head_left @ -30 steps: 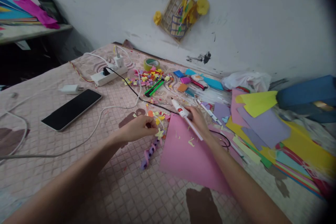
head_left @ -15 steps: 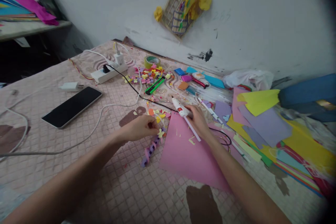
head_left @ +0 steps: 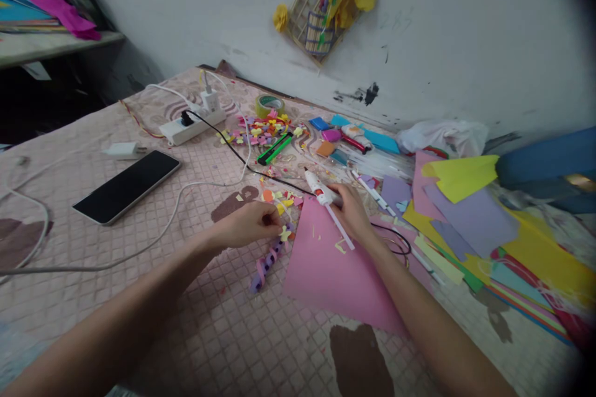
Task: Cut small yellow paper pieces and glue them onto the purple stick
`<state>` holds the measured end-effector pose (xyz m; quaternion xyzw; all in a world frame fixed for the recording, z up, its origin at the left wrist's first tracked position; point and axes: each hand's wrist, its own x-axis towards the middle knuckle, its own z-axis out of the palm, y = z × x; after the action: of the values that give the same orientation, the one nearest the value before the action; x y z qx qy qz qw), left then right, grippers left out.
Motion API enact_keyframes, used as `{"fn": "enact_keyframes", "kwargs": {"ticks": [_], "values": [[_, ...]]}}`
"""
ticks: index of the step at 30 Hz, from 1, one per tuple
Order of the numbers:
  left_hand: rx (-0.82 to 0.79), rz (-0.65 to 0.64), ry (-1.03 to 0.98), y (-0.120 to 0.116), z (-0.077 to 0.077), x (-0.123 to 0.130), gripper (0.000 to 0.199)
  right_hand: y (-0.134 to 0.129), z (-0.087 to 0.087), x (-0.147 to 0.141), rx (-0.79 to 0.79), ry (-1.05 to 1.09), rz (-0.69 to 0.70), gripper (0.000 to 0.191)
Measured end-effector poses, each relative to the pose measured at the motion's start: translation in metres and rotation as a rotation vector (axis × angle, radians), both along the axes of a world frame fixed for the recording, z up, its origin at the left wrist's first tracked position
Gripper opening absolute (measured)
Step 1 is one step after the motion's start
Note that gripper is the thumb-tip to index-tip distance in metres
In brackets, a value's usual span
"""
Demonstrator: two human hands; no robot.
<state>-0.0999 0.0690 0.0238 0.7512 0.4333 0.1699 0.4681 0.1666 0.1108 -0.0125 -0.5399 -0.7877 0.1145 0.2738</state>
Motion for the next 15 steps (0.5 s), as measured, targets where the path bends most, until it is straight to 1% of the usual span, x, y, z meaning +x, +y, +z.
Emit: {"fn": "enact_keyframes", "kwargs": {"ticks": [15], "values": [[0.008, -0.019, 0.032, 0.0008, -0.0028, 0.0008, 0.012, -0.0002, 0.0005, -0.0011, -0.002, 0.001, 0.005, 0.034]]}}
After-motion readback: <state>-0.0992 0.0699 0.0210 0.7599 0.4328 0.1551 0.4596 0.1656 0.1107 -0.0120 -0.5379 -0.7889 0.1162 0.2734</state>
